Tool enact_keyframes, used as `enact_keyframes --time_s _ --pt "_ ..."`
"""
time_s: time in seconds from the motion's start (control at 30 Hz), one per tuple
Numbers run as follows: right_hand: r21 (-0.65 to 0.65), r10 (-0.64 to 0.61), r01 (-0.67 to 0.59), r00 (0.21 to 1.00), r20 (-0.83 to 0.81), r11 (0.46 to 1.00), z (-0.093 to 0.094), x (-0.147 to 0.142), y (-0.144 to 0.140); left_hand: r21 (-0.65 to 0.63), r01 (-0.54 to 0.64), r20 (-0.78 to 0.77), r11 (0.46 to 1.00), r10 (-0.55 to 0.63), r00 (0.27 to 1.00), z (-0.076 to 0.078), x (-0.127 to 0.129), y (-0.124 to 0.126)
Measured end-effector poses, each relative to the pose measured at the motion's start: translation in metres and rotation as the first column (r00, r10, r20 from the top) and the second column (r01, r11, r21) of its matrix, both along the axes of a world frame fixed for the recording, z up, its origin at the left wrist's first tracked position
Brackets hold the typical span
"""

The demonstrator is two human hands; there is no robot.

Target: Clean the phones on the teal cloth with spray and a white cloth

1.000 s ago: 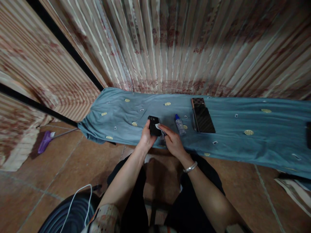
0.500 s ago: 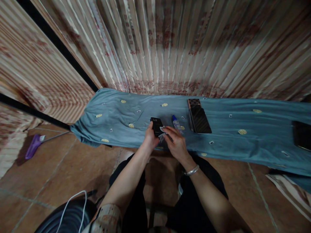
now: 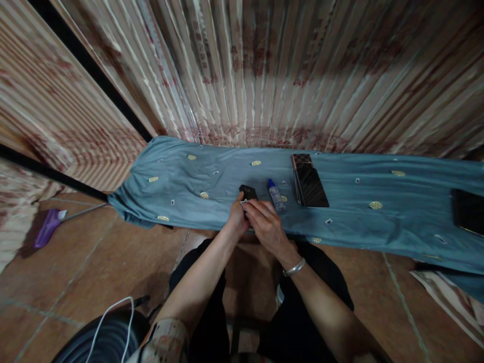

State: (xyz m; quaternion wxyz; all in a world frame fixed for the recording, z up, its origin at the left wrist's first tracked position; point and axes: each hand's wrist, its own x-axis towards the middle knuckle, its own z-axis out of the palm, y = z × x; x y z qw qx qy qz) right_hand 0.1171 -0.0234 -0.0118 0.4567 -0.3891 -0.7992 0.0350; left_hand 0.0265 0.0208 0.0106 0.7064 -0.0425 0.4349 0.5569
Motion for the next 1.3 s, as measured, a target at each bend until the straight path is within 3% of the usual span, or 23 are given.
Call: enact_keyframes --time_s 0.2,0.4,0.7,0.97,1.3 --pt "-0.042 -0.023 0.021 0.999 -0.039 0.999 -0.001 0.005 0.003 0.023 -0.097 -0.028 0.995 0.098 0.995 0.009 -0.007 0.003" --pt "-0.114 -0.007 0.0 0.998 -0.06 0.993 -0.003 0.006 -0.001 0.058 -0.031 -0.025 0.998 0.032 0.999 0.011 -0.015 -0.001" --pt "-0.206 0.043 -0.048 0.999 -0.026 0.977 -0.002 -0.001 -0.003 0.077 -0.054 -0.047 0.996 0.058 0.997 0.002 -0.008 -0.009" --pt "-0.233 0.011 -0.026 0.998 -0.067 0.972 -0.003 0.007 0.005 0.106 0.114 -0.036 0.988 -0.11 0.993 0.007 -0.005 -0.021" --pt "-0.196 0.147 -0.154 0.988 -0.048 0.968 0.0 -0.002 -0.01 0.146 0.074 -0.144 0.987 -0.053 0.988 0.001 -0.019 -0.012"
